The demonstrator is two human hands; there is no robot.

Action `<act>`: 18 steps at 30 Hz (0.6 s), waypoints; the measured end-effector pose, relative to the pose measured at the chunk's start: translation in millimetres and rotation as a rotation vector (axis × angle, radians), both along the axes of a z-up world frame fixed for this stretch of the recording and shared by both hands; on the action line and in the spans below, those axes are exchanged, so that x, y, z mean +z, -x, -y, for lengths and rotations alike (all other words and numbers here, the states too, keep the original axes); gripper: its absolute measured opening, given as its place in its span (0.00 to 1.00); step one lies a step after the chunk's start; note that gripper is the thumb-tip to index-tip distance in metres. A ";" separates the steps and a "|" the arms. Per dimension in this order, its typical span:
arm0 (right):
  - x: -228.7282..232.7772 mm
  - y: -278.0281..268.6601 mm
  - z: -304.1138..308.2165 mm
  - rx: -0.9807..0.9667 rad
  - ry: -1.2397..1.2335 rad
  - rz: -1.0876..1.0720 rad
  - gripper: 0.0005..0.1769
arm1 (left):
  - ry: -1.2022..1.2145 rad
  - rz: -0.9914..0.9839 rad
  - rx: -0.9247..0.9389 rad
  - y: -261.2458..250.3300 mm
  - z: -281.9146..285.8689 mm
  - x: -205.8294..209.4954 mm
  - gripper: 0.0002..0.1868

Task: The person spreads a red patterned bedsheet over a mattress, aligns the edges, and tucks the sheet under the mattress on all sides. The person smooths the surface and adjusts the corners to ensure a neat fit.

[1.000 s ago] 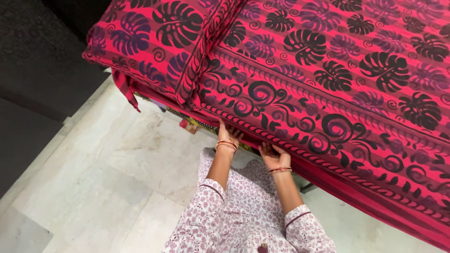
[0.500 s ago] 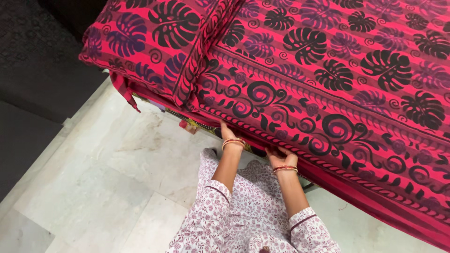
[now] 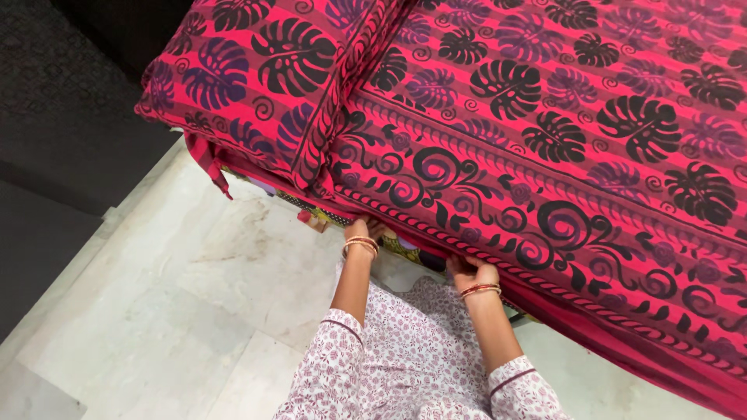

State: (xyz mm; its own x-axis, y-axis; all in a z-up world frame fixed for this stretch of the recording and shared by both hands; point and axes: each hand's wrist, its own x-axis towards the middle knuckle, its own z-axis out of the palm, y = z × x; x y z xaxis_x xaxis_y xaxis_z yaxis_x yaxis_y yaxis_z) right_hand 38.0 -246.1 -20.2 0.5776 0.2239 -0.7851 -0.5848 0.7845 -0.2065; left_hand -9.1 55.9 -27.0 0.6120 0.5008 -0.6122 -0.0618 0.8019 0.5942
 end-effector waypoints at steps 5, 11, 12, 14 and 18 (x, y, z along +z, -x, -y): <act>-3.4 6.4 -2.8 -0.046 -0.031 0.070 0.19 | -0.259 -0.025 0.386 -6.9 -49.3 17.1 0.16; 7.3 7.1 -7.7 -0.115 -0.137 -0.019 0.21 | 0.046 -0.174 0.446 -10.5 -98.4 17.4 0.19; 11.1 10.4 -5.8 -0.113 -0.162 0.010 0.22 | 0.112 -0.170 0.489 -10.6 -100.5 18.1 0.23; 19.6 13.8 -7.6 -0.105 -0.220 0.075 0.23 | 0.056 0.147 0.469 -11.6 -106.8 19.9 0.20; 25.5 25.9 -16.3 -0.013 -0.102 0.190 0.23 | 0.015 0.367 0.372 17.5 -108.6 26.4 0.21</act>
State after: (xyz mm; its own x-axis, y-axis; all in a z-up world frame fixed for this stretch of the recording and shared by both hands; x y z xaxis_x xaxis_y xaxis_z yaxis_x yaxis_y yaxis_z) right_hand 12.1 -229.7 5.3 0.7166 0.2879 -0.6354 -0.5322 0.8145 -0.2312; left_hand -26.6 164.5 -0.7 0.5700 0.7180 -0.3995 -0.5460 0.6944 0.4688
